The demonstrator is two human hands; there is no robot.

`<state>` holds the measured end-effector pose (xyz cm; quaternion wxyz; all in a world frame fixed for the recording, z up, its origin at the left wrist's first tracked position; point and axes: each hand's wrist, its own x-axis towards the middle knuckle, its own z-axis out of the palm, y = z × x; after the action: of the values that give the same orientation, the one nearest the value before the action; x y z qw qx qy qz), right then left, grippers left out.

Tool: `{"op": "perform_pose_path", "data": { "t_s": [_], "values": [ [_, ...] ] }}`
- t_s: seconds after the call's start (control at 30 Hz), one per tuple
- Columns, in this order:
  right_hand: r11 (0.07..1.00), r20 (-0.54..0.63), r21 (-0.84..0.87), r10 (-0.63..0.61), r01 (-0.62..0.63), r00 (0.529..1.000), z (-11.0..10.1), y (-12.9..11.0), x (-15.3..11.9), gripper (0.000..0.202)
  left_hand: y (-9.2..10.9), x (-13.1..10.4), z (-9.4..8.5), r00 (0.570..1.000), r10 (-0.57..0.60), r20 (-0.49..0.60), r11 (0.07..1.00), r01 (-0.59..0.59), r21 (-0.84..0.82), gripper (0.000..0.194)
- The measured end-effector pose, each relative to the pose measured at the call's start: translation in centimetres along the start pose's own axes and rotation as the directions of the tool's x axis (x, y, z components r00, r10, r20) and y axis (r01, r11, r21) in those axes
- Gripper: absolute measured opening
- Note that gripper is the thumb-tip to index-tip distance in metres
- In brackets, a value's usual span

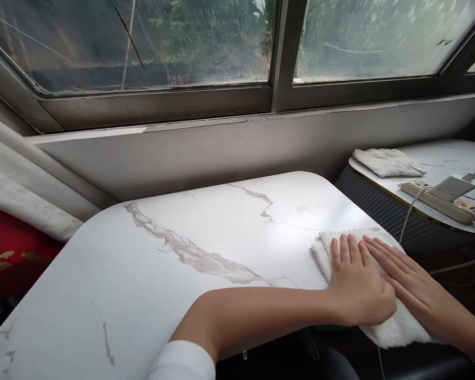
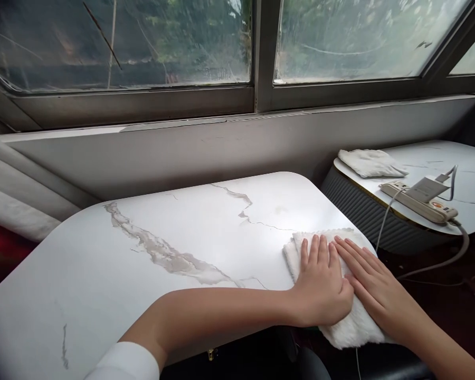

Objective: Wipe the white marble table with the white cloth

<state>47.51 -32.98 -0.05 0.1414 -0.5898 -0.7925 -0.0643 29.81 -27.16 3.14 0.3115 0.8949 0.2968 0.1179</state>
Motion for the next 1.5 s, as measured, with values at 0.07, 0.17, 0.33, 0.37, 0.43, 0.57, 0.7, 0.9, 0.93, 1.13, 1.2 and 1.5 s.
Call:
{"op": "perform_pose_path", "data": {
  "t_s": [0.07,0.17,0.33,0.37,0.43,0.57,0.7,0.9,0.93,1.13,1.2,1.5],
  "values": [
    [1.0,-0.027,-0.011,0.025,-0.026,0.999,0.5,1.2,0.3,0.057,0.0,1.4,0.4,1.0,0.0,-0.027,1.0,0.0,0.026,0.068],
    [0.997,-0.03,-0.042,0.07,-0.071,0.997,1.6,3.3,2.4,0.057,-1.1,4.4,0.1,0.999,-0.013,-0.049,0.998,0.017,0.062,0.067],
    [0.979,0.038,-0.117,0.17,-0.165,0.985,3.5,6.0,9.8,0.055,-5.3,10.9,-3.0,0.993,-0.106,-0.059,0.992,0.11,0.066,0.058],
    [0.975,0.045,-0.137,0.182,-0.175,0.982,3.9,6.3,11.6,0.055,-6.5,12.1,-3.8,0.99,-0.112,-0.081,0.99,0.119,0.08,0.056],
    [0.969,0.058,-0.164,0.196,-0.184,0.979,4.7,6.7,15.4,0.054,-8.8,14.2,-5.4,0.984,-0.124,-0.126,0.983,0.139,0.117,0.054],
    [0.974,0.059,-0.161,0.173,-0.161,0.983,6.4,7.4,22.0,0.053,-13.0,16.7,-8.0,0.971,-0.12,-0.205,0.958,0.167,0.231,0.051],
    [0.987,0.01,-0.105,0.122,-0.12,0.993,7.7,8.3,25.8,0.051,-15.1,17.6,-8.9,0.936,-0.15,-0.319,0.915,0.253,0.313,0.052],
    [0.996,0.008,-0.043,0.075,-0.074,0.997,7.9,8.9,25.8,0.052,-15.2,17.8,-8.3,0.907,-0.128,-0.401,0.889,0.285,0.359,0.052],
    [0.997,0.006,-0.04,0.068,-0.068,0.998,7.8,8.8,25.2,0.052,-14.9,17.6,-8.0,0.909,-0.122,-0.4,0.888,0.28,0.365,0.053],
    [0.992,-0.033,-0.069,0.099,-0.101,0.995,6.2,7.2,18.3,0.052,-11.7,14.6,-5.6,0.95,-0.044,-0.308,0.906,0.169,0.389,0.055],
    [0.988,-0.039,-0.09,0.119,-0.122,0.992,5.5,6.1,15.2,0.053,-10.1,12.9,-4.5,0.96,-0.001,-0.279,0.907,0.118,0.403,0.055],
    [0.985,-0.122,-0.126,0.099,-0.115,0.988,2.8,-2.2,4.9,0.061,-4.9,2.4,-2.2,0.984,0.111,-0.14,0.933,-0.055,0.356,0.057]
  ]
}}
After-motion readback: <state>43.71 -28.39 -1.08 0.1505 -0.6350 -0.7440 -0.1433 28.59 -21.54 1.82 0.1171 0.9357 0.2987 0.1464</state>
